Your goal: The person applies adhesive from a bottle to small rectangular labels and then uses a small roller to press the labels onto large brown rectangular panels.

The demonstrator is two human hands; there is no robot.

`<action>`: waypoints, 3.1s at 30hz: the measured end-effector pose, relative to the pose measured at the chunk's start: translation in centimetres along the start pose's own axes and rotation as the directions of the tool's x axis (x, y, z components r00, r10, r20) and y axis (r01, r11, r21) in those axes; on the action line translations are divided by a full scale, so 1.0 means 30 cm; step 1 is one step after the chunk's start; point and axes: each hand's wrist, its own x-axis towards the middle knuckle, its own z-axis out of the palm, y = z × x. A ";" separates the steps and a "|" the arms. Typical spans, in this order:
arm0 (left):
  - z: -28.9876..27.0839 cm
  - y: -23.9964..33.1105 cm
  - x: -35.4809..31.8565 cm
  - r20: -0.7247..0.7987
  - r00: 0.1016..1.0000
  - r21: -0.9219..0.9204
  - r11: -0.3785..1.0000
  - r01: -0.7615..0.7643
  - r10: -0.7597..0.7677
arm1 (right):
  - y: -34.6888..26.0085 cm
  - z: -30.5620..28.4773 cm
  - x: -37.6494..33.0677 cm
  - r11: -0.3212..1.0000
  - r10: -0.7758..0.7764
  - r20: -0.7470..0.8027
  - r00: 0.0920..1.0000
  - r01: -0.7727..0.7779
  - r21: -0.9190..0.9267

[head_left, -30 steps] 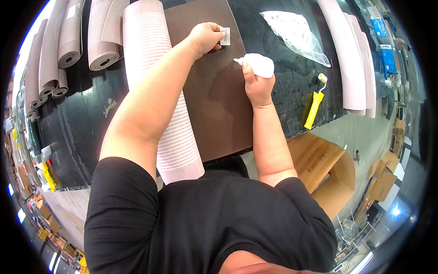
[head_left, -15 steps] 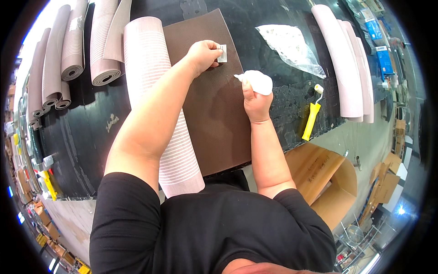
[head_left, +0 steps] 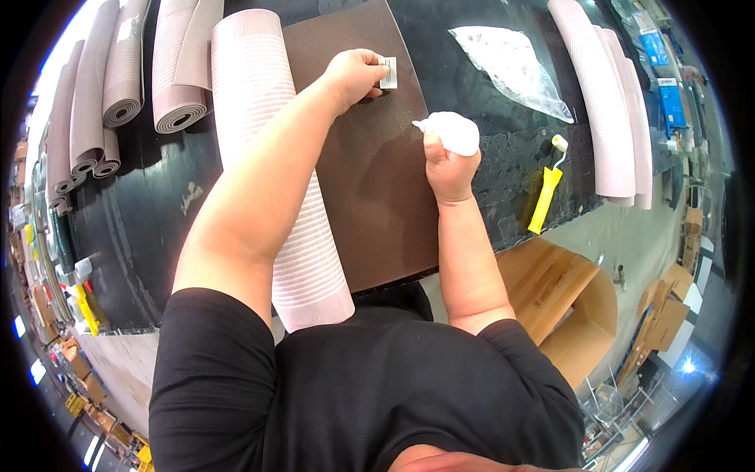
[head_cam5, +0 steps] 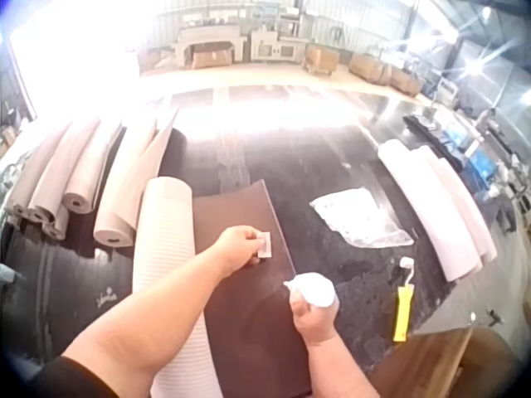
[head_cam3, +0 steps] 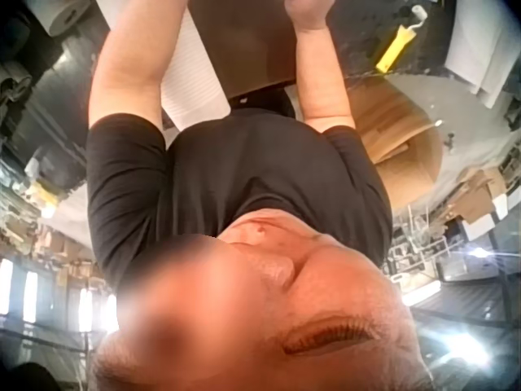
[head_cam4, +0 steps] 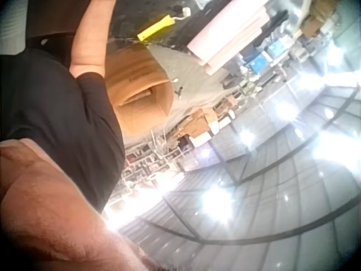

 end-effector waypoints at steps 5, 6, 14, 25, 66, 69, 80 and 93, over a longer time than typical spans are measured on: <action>-0.002 -0.008 0.010 0.007 1.000 -0.027 1.000 -0.002 0.002 | 0.003 -0.002 -0.011 0.999 -0.011 0.000 1.000 0.011 -0.047; 0.001 -0.006 0.009 0.005 1.000 -0.031 1.000 -0.002 0.002 | 0.005 -0.003 -0.015 0.998 -0.020 -0.009 1.000 0.019 -0.067; 0.000 -0.021 0.019 -0.010 1.000 -0.021 1.000 -0.018 0.018 | -0.007 -0.027 -0.025 0.994 -0.027 0.014 1.000 0.029 -0.105; -0.001 -0.025 0.026 0.015 0.999 -0.042 0.999 -0.033 0.034 | -0.023 -0.033 -0.017 0.997 -0.061 0.021 0.998 0.060 0.045; -0.008 -0.009 0.015 0.026 1.000 -0.058 0.998 0.013 -0.012 | 0.003 -0.138 0.057 0.252 0.595 0.225 0.772 -0.445 0.860; -0.008 -0.004 0.018 0.026 1.000 -0.055 0.998 0.019 -0.018 | 0.016 -0.125 0.097 0.858 0.418 0.027 0.908 -0.404 0.318; -0.002 -0.010 0.011 0.006 1.000 -0.021 1.000 0.005 -0.004 | 0.045 -0.021 0.041 0.781 -0.364 0.244 0.899 0.437 -0.447; -0.007 -0.004 0.013 0.021 1.000 -0.049 0.999 0.011 -0.009 | 0.142 0.006 0.005 0.586 -0.401 0.340 0.851 0.524 -0.618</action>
